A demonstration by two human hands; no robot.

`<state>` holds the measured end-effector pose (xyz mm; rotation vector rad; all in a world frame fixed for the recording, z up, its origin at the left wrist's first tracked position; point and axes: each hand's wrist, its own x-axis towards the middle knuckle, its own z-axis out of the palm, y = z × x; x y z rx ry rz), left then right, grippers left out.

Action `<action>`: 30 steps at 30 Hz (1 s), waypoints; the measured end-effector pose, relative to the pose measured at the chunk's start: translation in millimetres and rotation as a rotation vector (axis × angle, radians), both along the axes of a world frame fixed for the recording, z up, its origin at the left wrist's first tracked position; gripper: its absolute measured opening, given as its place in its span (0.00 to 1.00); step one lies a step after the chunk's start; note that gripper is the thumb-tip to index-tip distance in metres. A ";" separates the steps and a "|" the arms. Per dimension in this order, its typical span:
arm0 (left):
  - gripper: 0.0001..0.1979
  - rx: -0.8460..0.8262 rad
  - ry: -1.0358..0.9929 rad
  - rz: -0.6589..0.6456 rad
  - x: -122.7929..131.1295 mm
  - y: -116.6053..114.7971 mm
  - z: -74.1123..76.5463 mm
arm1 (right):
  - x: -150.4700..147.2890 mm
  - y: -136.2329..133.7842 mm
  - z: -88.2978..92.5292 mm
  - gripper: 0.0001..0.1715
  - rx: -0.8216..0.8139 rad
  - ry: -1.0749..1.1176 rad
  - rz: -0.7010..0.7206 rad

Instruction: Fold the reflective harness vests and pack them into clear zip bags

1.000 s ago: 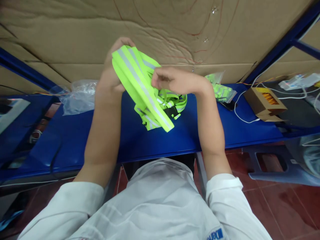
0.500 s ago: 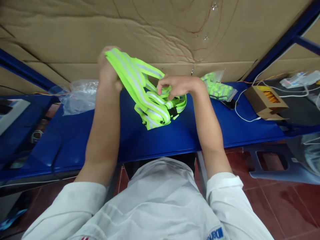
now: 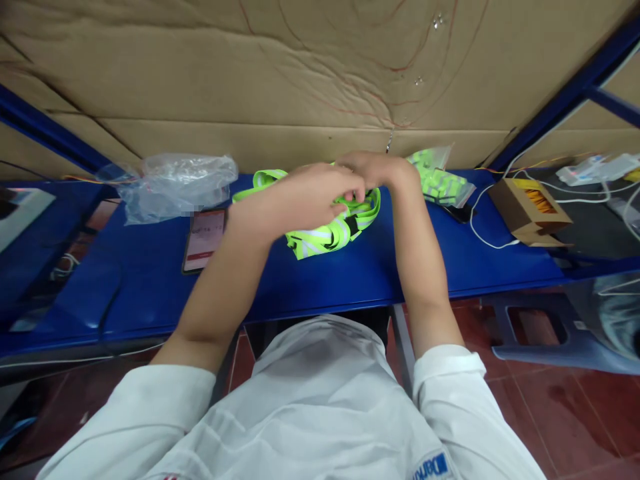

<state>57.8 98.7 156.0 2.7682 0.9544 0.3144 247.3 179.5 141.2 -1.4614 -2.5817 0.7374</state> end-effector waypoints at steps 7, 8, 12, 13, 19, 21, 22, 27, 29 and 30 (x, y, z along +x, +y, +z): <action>0.17 -0.145 0.320 0.118 21.9 13.5 -31.0 | 20.1 -2.6 10.6 0.15 0.042 -0.060 -0.108; 0.18 -0.139 0.323 0.120 22.7 16.1 -33.1 | 22.8 -1.9 11.3 0.15 0.054 -0.070 -0.130; 0.19 -0.129 0.352 0.116 28.3 18.8 -38.9 | 22.9 -0.5 10.7 0.15 0.073 -0.083 -0.136; 0.17 -0.130 0.367 0.112 29.4 19.1 -40.3 | 21.0 -0.7 10.2 0.15 0.068 -0.077 -0.125; 0.10 -0.165 0.355 0.049 19.0 31.9 -39.8 | 14.3 -7.7 11.3 0.16 0.050 -0.005 -0.078; 0.07 -0.181 0.271 0.024 9.0 37.8 -33.4 | 14.1 -12.6 15.1 0.15 0.048 0.022 -0.058; 0.06 -0.193 0.220 0.018 3.4 40.2 -29.0 | 13.8 -15.6 17.7 0.15 0.044 0.036 -0.042; 0.04 -0.283 -0.040 0.038 -25.5 46.4 -5.0 | 8.1 -31.3 30.8 0.14 -0.003 0.203 0.117; 0.06 -0.328 -0.163 0.099 -36.5 47.7 1.3 | 4.6 -33.8 32.6 0.16 0.005 0.265 0.148; 0.07 -0.337 -0.224 0.143 -41.9 48.5 3.3 | 2.6 -33.7 32.5 0.19 0.021 0.271 0.155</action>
